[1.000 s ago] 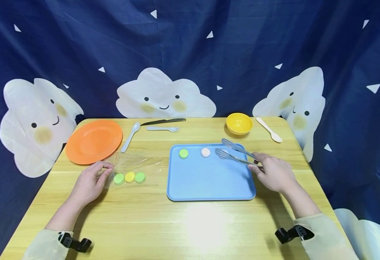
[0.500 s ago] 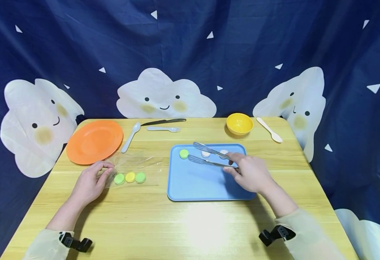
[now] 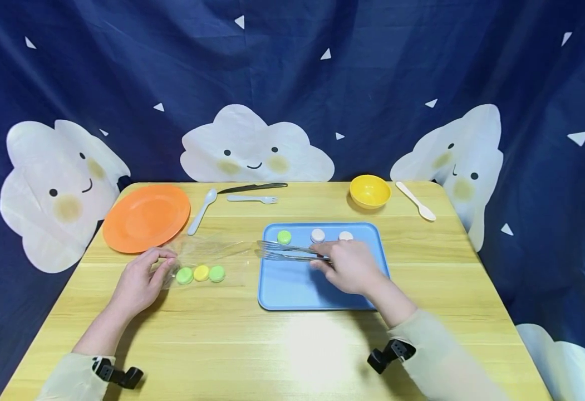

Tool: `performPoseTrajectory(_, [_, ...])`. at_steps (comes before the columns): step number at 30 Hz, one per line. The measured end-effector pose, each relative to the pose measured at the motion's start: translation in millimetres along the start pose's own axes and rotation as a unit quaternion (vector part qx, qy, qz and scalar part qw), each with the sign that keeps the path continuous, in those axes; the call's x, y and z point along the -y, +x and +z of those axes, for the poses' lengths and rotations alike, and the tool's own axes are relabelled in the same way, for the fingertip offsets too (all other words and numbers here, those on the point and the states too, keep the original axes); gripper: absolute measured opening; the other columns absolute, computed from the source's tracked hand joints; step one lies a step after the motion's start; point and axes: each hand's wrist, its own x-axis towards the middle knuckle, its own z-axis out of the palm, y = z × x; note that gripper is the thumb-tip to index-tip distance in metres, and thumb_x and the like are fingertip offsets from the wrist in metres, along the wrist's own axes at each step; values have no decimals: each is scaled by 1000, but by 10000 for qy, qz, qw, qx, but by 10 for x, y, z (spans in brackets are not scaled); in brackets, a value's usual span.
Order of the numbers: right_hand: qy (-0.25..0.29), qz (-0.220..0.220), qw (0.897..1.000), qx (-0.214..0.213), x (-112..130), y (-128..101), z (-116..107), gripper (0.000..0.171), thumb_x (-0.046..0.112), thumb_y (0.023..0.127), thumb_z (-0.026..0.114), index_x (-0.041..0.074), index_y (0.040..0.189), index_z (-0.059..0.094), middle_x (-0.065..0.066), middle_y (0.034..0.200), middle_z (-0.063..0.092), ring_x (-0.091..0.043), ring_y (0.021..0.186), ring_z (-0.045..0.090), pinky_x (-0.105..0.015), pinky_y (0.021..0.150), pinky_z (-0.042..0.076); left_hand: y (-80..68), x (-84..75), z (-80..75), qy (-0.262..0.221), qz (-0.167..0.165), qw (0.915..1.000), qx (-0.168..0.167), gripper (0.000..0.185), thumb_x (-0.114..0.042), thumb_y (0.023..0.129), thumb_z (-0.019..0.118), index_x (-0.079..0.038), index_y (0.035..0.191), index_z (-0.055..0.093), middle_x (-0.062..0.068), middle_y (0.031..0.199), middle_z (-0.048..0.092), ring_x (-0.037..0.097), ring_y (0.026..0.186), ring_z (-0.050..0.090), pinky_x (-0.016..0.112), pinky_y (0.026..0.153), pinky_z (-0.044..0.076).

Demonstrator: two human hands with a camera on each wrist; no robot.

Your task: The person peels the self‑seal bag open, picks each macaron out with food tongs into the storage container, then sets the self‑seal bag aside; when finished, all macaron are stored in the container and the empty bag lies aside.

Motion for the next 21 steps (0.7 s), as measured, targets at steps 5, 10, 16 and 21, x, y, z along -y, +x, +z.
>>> performPoseTrajectory(5, [8, 8, 9998, 187, 127, 146, 116, 31, 32, 96, 80, 15, 122, 80, 1, 114, 78, -23, 93, 76, -43, 63, 58, -1, -4, 0, -24, -7, 10000, -18, 13, -5, 99, 75, -14, 108, 71, 2, 101, 71, 27, 93, 70, 53, 76, 54])
performPoseTrajectory(10, [96, -47, 9989, 465, 231, 303, 236, 30, 30, 100, 76, 13, 125, 79, 0, 113, 79, -23, 100, 75, -47, 75, 61, 2, -13, -6, -23, 38, 10000, -83, 15, -3, 98, 75, -13, 108, 71, 2, 101, 72, 28, 94, 70, 54, 77, 54])
performPoseTrajectory(16, [99, -6, 9973, 734, 332, 488, 366, 32, 34, 103, 72, 14, 127, 78, 0, 116, 78, -23, 100, 75, -46, 74, 60, 5, -24, -13, -39, 20, 10000, -84, 16, -3, 97, 75, -14, 108, 71, 1, 100, 72, 27, 94, 70, 54, 78, 55])
performPoseTrajectory(21, [75, -52, 9964, 841, 398, 614, 467, 32, 35, 103, 71, 17, 128, 77, 2, 112, 78, -23, 95, 75, -48, 72, 58, 4, -33, -16, -74, 30, 10000, -56, 17, -2, 98, 75, -13, 109, 71, 2, 102, 72, 27, 96, 70, 53, 79, 55])
